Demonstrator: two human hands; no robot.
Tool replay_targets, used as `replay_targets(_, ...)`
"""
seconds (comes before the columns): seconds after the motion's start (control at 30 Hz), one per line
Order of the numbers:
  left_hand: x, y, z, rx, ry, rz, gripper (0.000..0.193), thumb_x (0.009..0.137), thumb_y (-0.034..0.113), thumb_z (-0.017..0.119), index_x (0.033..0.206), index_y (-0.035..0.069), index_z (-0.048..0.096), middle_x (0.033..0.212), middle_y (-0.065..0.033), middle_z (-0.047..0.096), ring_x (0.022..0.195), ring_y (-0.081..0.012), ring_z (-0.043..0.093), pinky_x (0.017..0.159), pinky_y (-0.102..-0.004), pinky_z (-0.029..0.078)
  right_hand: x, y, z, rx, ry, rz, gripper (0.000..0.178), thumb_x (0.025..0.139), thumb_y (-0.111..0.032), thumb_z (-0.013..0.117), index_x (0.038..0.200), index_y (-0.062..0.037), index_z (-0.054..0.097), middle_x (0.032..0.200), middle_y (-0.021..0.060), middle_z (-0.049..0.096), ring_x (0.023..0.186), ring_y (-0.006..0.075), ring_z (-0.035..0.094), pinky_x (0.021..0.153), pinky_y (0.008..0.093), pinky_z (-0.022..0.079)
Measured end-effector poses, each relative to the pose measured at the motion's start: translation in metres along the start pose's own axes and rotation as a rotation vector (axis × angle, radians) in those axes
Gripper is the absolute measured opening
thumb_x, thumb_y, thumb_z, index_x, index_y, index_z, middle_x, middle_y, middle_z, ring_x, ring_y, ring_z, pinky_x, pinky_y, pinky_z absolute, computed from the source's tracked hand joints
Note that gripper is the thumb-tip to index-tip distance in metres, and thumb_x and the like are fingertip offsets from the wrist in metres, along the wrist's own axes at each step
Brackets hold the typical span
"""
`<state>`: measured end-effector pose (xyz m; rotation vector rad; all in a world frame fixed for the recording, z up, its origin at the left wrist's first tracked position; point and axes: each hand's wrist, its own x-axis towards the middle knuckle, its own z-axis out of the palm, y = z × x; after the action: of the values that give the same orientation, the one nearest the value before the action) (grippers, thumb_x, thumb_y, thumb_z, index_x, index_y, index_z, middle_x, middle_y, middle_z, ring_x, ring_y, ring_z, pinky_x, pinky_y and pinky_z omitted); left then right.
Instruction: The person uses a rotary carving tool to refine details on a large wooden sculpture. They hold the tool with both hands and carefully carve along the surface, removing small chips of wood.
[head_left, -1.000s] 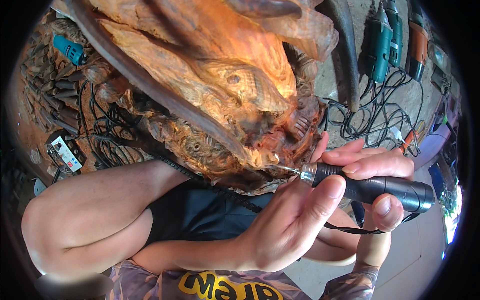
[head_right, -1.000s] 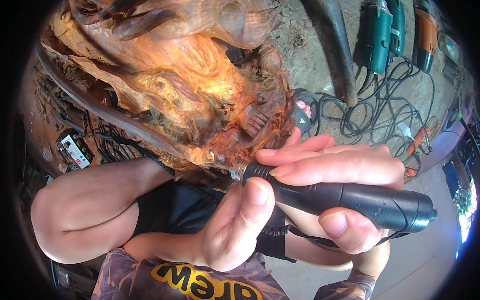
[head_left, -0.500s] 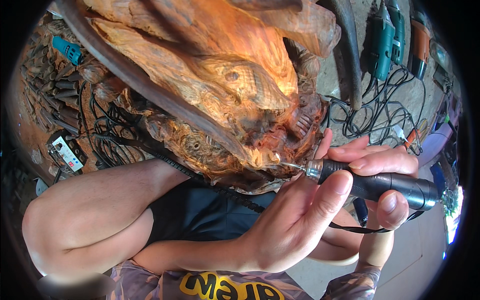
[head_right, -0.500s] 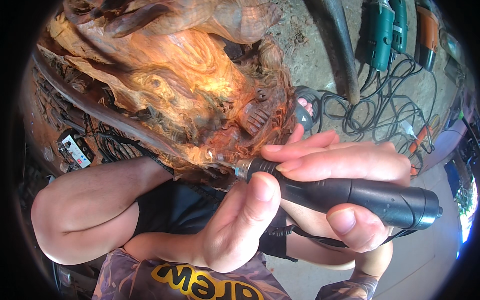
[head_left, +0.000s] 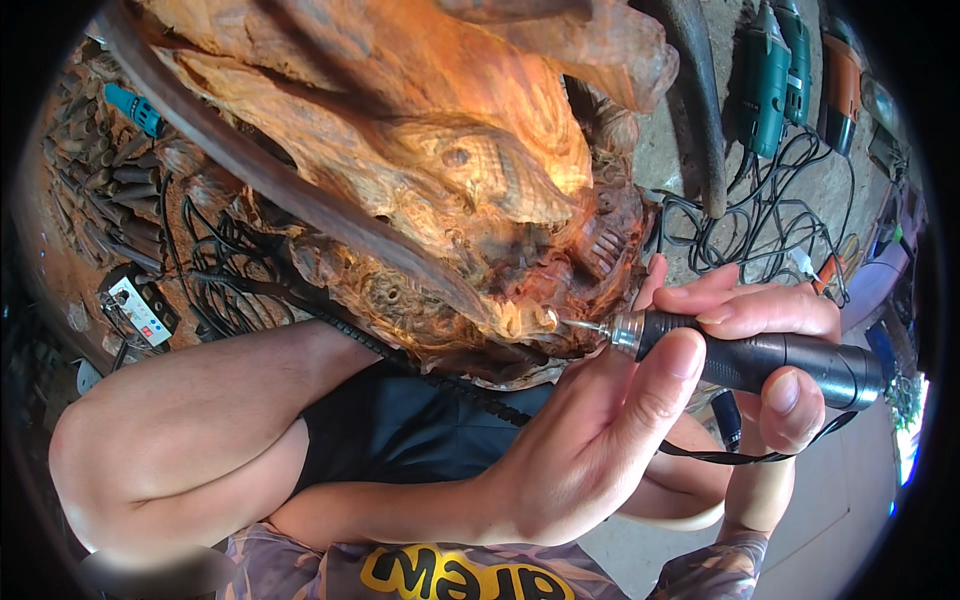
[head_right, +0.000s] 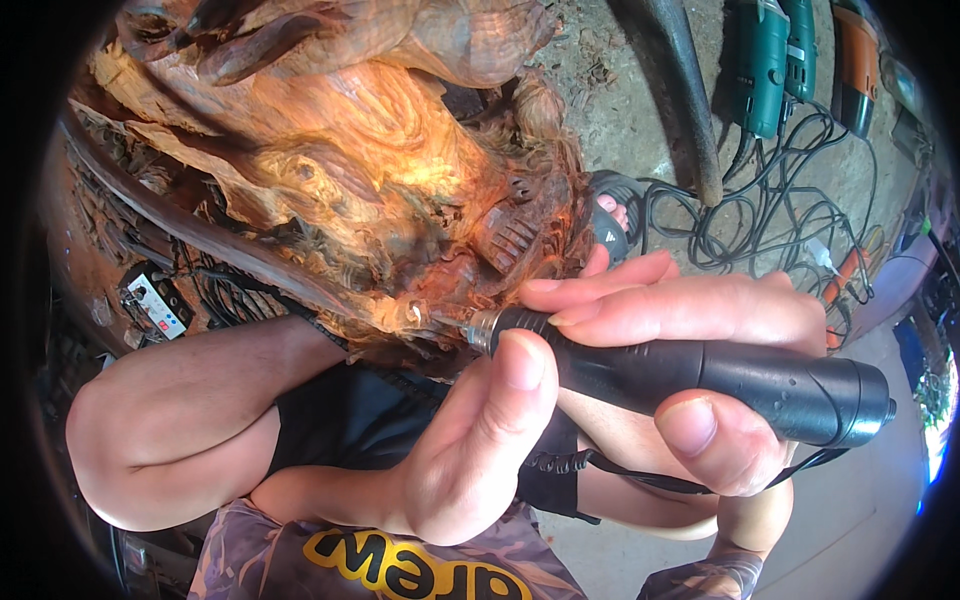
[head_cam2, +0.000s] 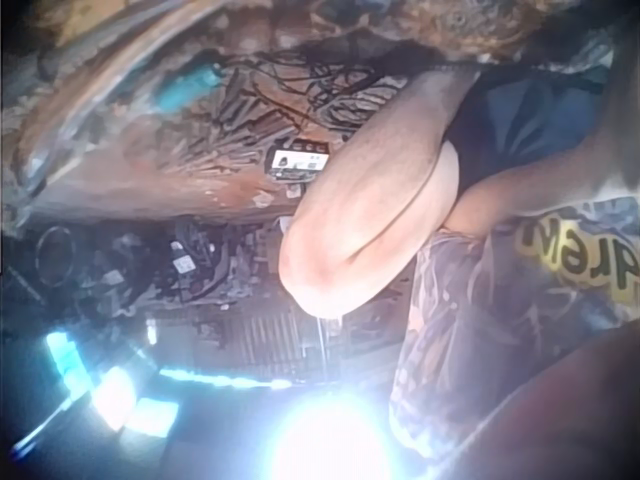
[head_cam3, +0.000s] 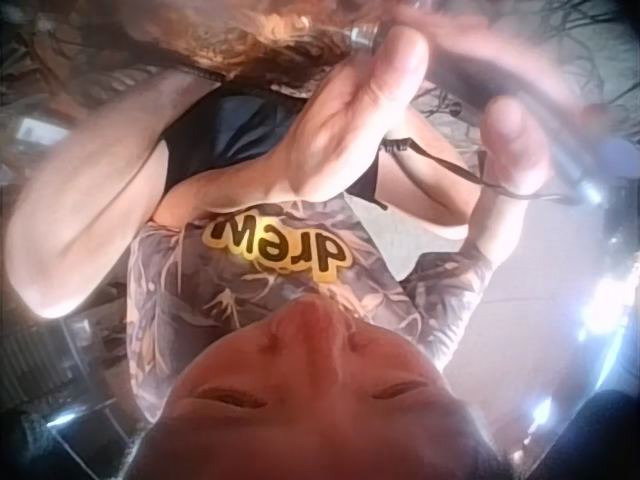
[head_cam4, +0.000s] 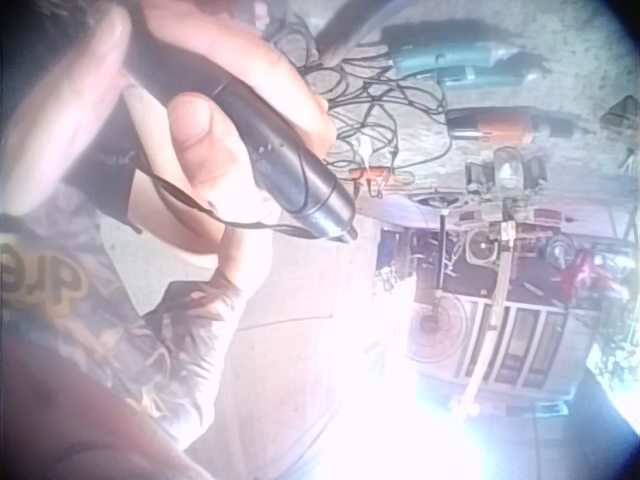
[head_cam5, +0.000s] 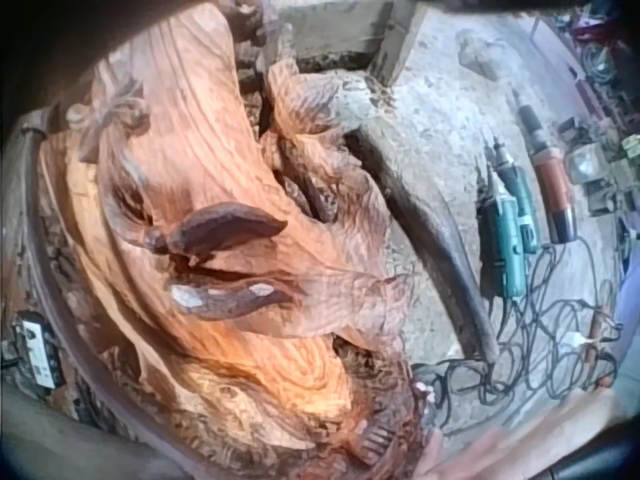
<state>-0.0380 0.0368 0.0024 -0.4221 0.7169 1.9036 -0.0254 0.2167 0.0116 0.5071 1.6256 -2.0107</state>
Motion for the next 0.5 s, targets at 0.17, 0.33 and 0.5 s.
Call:
replay_targets(0.17, 0.004, 0.001, -0.001, 0.008, 0.004, -0.026, 0.066, 0.110, 0.041, 0.026, 0.148, -0.014, 0.026, 0.151, -0.0293, 0.037, 0.148, -0.0328, 0.028, 0.121, -0.0447, 0.014, -0.001, -0.005, 0.003, 0.005, 0.031, 0.045, 0.056, 0.092, -0.049, 0.061, 0.107, 0.0054, 0.061, 0.109, 0.0347, 0.066, 0.107, 0.0401, 0.067, 0.104, 0.0523, 0.047)
replay_targets(0.33, 0.001, -0.001, -0.002, -0.046, -0.026, -0.031, 0.069, 0.110, 0.043, 0.027, 0.150, -0.013, 0.023, 0.154, -0.0284, 0.034, 0.150, -0.0316, 0.025, 0.123, -0.0447, 0.009, -0.002, 0.000, 0.016, -0.047, 0.163, -0.043, 0.054, 0.087, -0.048, 0.063, 0.099, 0.0049, 0.064, 0.098, 0.0287, 0.070, 0.097, 0.0356, 0.070, 0.099, 0.0450, 0.051)
replay_targets(0.5, -0.001, -0.010, -0.005, -0.169, -0.050, -0.019, 0.068, 0.110, 0.039, 0.027, 0.155, -0.009, 0.009, 0.156, -0.0283, 0.031, 0.149, -0.0312, 0.025, 0.123, -0.0449, 0.011, -0.002, 0.008, 0.011, -0.119, 0.105, -0.231, 0.053, 0.080, -0.044, 0.067, 0.098, 0.0062, 0.070, 0.102, 0.0307, 0.071, 0.089, 0.0374, 0.073, 0.086, 0.0426, 0.058)
